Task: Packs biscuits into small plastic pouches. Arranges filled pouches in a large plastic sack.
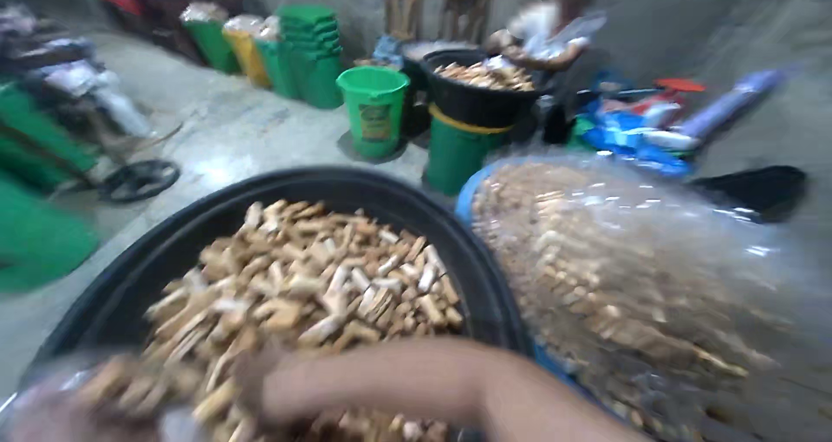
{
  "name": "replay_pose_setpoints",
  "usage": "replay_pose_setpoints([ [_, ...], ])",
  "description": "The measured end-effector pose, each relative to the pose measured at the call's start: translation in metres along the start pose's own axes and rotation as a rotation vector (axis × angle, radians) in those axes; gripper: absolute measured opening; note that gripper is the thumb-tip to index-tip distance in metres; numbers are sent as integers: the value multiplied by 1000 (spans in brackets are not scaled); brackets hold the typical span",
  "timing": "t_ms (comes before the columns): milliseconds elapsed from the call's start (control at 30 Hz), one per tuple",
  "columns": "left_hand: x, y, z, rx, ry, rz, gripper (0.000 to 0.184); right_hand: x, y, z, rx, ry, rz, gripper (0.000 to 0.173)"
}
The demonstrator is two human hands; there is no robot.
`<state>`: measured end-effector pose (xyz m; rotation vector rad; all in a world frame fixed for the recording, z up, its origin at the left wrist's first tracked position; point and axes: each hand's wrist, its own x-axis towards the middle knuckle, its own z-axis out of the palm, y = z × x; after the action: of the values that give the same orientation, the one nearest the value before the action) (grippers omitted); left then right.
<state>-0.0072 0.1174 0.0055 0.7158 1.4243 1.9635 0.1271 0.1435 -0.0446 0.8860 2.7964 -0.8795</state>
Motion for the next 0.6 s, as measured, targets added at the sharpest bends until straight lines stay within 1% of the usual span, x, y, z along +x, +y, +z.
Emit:
replay_pose_setpoints([
  [33, 1, 0, -2, -55, -18, -31, 36, -14, 8, -10, -46, -39, -22, 58],
  [67, 0, 1, 0, -67, 1, -48, 36, -24, 15, -17, -114, -68, -47, 58],
  [133, 0, 0, 2, 45, 76, -15, 28, -47, 31, -23, -154, -115, -59, 63],
  [200, 0, -3, 5, 162, 120, -7, 34, -79, 49, -21, -155, -135, -11, 76],
  [267, 0, -7, 10, 174, 168, -43, 34, -110, 58, -25, -128, -239, 77, 81],
  [300, 0, -9, 13, 168, 188, -63, 34, -122, 59, -35, -127, -298, 108, 77],
  [333, 1, -9, 15, 155, 194, -85, 34, -129, 58, -47, -128, -335, 124, 69],
  [367, 1, -10, 17, 139, 191, -106, 34, -132, 57, -61, -138, -323, 118, 57],
  [400, 1, -10, 19, 127, 196, -123, 34, -129, 56, -73, -152, -279, 120, 41],
  [433, 1, -11, 21, 119, 194, -139, 34, -120, 54, -82, -161, -222, 142, 33],
  [500, 0, -15, 25, 128, 183, -160, 34, -90, 49, -86, -133, -102, 206, 36],
  [600, -2, -20, 28, 245, 136, -192, 39, -41, 49, -67, -160, -7, 239, 46],
])
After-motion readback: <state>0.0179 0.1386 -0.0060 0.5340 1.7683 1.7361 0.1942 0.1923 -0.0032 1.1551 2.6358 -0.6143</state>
